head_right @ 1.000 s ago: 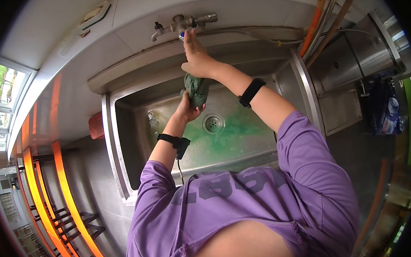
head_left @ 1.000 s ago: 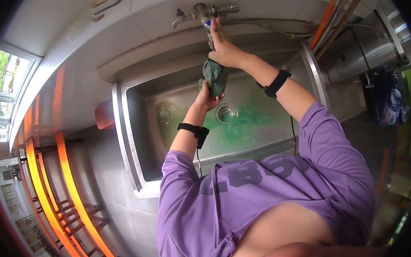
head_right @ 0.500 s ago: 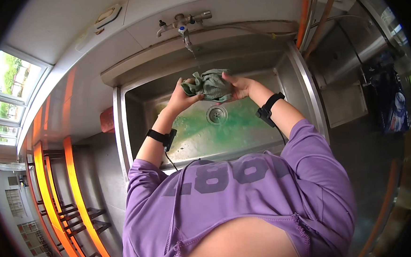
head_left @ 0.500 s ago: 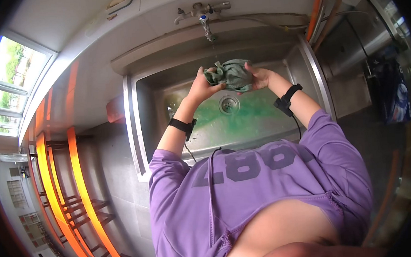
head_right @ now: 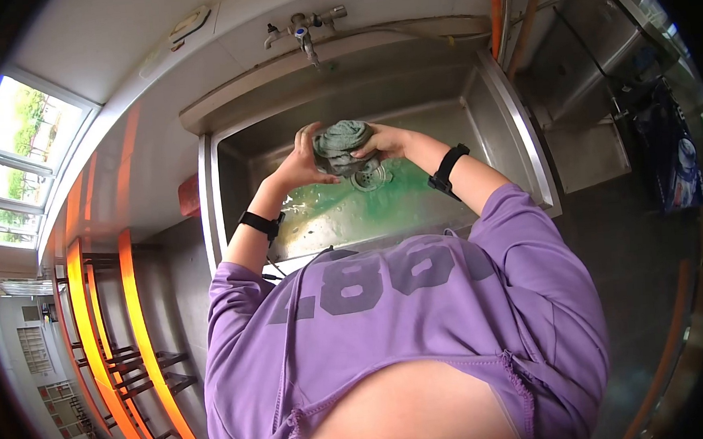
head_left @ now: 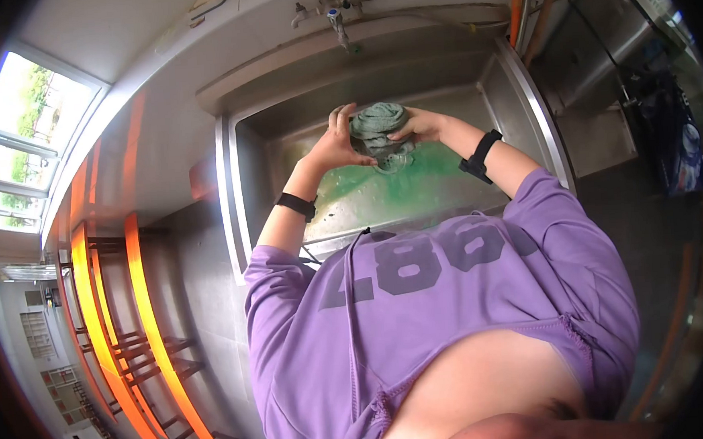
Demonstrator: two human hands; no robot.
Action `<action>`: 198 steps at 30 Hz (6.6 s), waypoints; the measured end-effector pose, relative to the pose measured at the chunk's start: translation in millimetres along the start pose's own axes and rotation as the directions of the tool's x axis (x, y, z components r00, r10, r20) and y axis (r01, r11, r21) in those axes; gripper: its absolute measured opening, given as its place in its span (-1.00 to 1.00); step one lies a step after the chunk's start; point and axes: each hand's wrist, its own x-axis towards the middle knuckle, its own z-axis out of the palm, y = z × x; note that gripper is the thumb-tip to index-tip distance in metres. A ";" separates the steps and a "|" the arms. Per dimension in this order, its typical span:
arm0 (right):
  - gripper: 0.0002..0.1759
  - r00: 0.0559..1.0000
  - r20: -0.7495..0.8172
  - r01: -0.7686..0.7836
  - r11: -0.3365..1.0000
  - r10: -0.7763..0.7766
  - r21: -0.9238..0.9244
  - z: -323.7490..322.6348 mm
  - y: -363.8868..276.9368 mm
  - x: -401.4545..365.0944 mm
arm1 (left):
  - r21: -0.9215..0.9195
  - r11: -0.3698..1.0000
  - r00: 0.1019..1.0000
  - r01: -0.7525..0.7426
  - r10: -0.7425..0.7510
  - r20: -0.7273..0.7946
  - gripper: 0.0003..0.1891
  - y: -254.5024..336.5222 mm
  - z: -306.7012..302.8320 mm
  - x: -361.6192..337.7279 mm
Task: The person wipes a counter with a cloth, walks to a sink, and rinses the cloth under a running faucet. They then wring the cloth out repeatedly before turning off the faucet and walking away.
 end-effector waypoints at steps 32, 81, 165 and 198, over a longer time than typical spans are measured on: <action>0.03 0.927 0.111 -0.336 0.662 0.358 0.670 -21.4 6.6 -8.3 | 0.696 0.711 0.882 -0.097 0.385 -0.270 -0.46 37.2 -20.1 20.1; -0.09 0.947 -0.307 0.102 0.995 -0.093 0.014 12.8 0.5 -11.3 | 0.560 0.825 0.997 0.072 -0.048 -0.057 -0.57 41.1 -27.3 35.0; 0.19 0.843 0.261 0.330 0.070 -0.470 -0.941 5.2 -28.4 -22.3 | -0.762 0.365 0.829 0.534 -0.047 0.558 -0.34 -8.4 15.4 -4.1; -0.45 0.894 -0.177 -0.177 0.038 -0.413 -0.983 10.3 -2.3 24.9 | 0.521 0.826 0.923 0.214 -0.346 0.169 -0.24 11.7 8.2 39.5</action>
